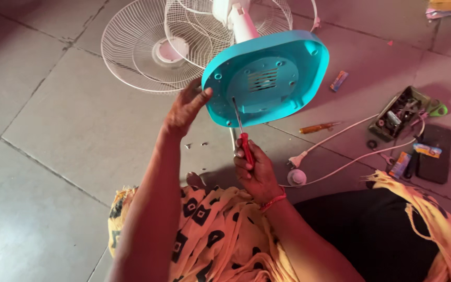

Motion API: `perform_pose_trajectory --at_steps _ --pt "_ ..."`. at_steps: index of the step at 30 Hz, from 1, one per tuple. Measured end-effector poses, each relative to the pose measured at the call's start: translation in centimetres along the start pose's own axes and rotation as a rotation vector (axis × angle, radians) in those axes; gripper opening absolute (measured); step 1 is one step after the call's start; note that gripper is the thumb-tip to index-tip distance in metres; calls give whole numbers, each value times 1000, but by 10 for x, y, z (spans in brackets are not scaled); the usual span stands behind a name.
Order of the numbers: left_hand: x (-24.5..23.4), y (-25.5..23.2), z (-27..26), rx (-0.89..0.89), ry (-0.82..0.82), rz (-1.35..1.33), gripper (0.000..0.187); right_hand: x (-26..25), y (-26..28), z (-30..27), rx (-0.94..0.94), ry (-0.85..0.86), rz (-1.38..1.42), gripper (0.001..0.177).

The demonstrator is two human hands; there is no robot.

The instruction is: The person uses a screwdriver to tighten screws on the back of a teal fan base. The person repeatedly adjusts the fan base and continues to tighten the screws.

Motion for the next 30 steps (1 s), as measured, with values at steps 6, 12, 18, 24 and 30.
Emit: perform_pose_trajectory --at_steps 6,12,18,24,30 --pt "28 22 30 -86 -34 78 48 13 6 -1 25 -6 -6 27" --pt "27 44 35 -124 -16 97 46 10 9 4 18 -183 -97 30" --pt "14 55 39 -158 -45 18 49 -9 49 -8 -221 -580 -890 34" --pt "24 39 36 -51 -41 45 47 31 68 -28 -914 -847 -2061 33" --pt "24 45 30 -171 -130 159 44 -1 69 -14 -166 -490 -775 34"
Point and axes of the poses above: each hand's wrist, its own z-axis towards the middle knuckle, its own x-axis out of the palm, y = z × x, the point moved 6 cm from there along z, towards the middle knuckle, and after that the axes turned 7 degrees about x, right-handed, at the moved point
